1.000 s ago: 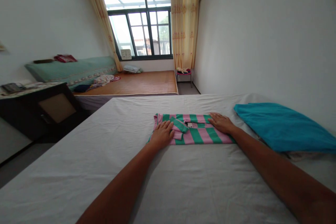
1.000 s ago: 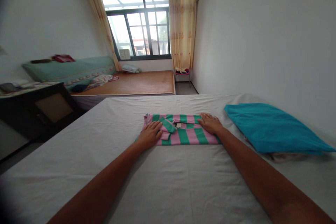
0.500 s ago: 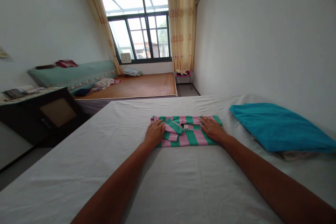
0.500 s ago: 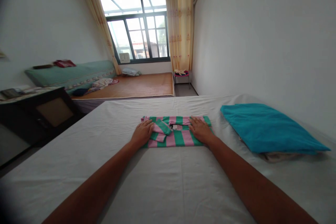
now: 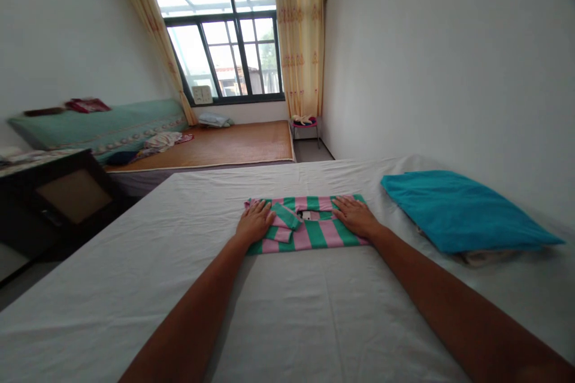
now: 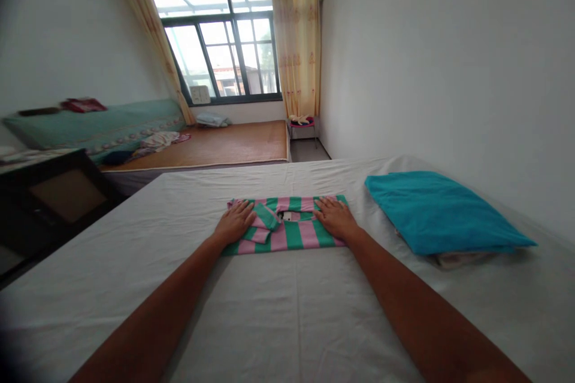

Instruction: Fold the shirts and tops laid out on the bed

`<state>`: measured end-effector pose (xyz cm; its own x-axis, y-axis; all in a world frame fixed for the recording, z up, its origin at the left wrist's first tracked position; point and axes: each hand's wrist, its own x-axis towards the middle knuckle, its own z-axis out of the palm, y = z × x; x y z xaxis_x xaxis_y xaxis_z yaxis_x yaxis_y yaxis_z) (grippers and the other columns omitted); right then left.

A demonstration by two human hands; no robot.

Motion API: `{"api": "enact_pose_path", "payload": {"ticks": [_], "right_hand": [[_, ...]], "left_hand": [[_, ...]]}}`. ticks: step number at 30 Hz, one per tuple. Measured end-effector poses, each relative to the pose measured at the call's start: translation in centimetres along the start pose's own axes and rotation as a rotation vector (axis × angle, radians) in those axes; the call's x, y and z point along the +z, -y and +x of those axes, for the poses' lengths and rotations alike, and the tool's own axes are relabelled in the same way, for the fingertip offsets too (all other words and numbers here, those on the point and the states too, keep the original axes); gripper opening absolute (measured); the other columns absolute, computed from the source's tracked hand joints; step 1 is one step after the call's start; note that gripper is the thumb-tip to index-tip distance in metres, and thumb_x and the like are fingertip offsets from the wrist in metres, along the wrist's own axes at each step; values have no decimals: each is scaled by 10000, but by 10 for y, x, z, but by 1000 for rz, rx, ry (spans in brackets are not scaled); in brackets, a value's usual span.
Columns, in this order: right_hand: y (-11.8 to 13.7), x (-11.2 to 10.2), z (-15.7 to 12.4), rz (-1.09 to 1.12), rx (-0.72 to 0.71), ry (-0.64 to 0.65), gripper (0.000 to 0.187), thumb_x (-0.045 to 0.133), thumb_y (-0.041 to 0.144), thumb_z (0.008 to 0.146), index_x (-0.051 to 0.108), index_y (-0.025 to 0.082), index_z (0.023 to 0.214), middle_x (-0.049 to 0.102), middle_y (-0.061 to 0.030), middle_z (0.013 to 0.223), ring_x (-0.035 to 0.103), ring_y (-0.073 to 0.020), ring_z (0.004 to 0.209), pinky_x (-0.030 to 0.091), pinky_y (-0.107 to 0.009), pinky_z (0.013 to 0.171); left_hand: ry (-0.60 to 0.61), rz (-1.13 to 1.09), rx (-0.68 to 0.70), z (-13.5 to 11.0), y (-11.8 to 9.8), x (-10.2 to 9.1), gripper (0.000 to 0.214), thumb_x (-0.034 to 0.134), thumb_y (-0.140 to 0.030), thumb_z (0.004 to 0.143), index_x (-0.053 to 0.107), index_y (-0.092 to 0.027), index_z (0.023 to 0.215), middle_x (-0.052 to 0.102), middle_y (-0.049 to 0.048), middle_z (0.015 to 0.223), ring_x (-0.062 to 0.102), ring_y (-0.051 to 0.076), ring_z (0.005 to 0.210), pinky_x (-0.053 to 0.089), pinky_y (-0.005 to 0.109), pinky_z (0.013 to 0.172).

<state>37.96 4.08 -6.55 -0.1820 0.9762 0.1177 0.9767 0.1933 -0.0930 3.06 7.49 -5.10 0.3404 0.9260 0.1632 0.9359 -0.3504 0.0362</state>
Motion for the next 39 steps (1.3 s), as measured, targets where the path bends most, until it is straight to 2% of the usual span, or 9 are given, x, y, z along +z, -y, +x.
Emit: {"api": "enact_pose_path", "payload": {"ticks": [9, 12, 15, 19, 22, 25, 29, 35, 39], "right_hand": [[-32, 9, 5, -83, 144, -63, 515, 235, 385, 971, 436, 169, 1394, 413, -98, 1476, 331, -209, 1369, 239, -385, 1124], [-34, 3, 1, -94, 215, -96, 478, 276, 334, 956, 459, 164, 1364, 447, -122, 1446, 399, -238, 1316, 310, -421, 1074], [-36, -6, -4, -95, 313, -121, 471, 330, 401, 938, 490, 174, 1318, 528, -146, 1360, 470, -294, 1231, 394, -476, 973], [-41, -17, -8, -56, 344, -118, 532, 413, 519, 892, 528, 153, 1261, 587, -176, 1253, 531, -293, 1155, 429, -409, 912], [-43, -23, -8, 2, 395, -66, 551, 443, 570, 862, 557, 156, 1207, 630, -163, 1171, 603, -276, 1055, 457, -363, 826], [-42, -28, -10, -20, 463, 13, 599, 409, 657, 839, 611, 152, 1089, 685, -163, 1026, 646, -309, 953, 469, -380, 744], [-39, -32, -12, -105, 465, 62, 675, 343, 724, 827, 647, 149, 1008, 698, -196, 975, 651, -341, 939, 469, -409, 734], [-35, -30, -9, -48, 405, 29, 488, 428, 588, 861, 621, 172, 1028, 699, -154, 1007, 656, -287, 943, 450, -325, 692], [-30, -29, -8, -81, 421, -15, 432, 389, 501, 913, 550, 139, 1084, 689, -177, 992, 659, -288, 923, 427, -314, 673]], "left_hand": [[-20, 14, -41, -3, 2, 0, 525, 249, -465, 970, 431, -219, 1397, 376, 75, 1499, 271, 235, 1410, 276, 432, 1121], [-26, 12, -38, -4, 1, -2, 519, 253, -461, 969, 437, -222, 1391, 384, 73, 1495, 276, 232, 1408, 271, 424, 1124], [-36, -5, -31, -5, 1, -1, 516, 261, -459, 966, 441, -219, 1386, 388, 76, 1492, 281, 231, 1405, 269, 420, 1125], [-49, -22, -35, -4, 3, 2, 509, 265, -469, 962, 448, -239, 1377, 392, 65, 1491, 290, 232, 1401, 274, 426, 1118], [-54, -26, -36, -3, 4, 5, 517, 256, -480, 960, 450, -241, 1376, 390, 63, 1492, 293, 233, 1399, 275, 425, 1116], [-53, -32, -38, -3, 5, 6, 522, 249, -482, 960, 450, -238, 1376, 387, 66, 1494, 289, 238, 1400, 285, 438, 1107], [-55, -44, -38, -3, 4, 5, 509, 255, -474, 961, 458, -244, 1366, 389, 68, 1492, 284, 237, 1402, 285, 445, 1106], [-49, -46, -45, -3, 3, 3, 497, 266, -472, 959, 456, -255, 1364, 388, 62, 1493, 290, 226, 1399, 271, 434, 1114], [-60, -48, -43, -5, 3, 3, 490, 280, -463, 958, 463, -247, 1358, 395, 70, 1488, 300, 235, 1394, 268, 439, 1115]]}}
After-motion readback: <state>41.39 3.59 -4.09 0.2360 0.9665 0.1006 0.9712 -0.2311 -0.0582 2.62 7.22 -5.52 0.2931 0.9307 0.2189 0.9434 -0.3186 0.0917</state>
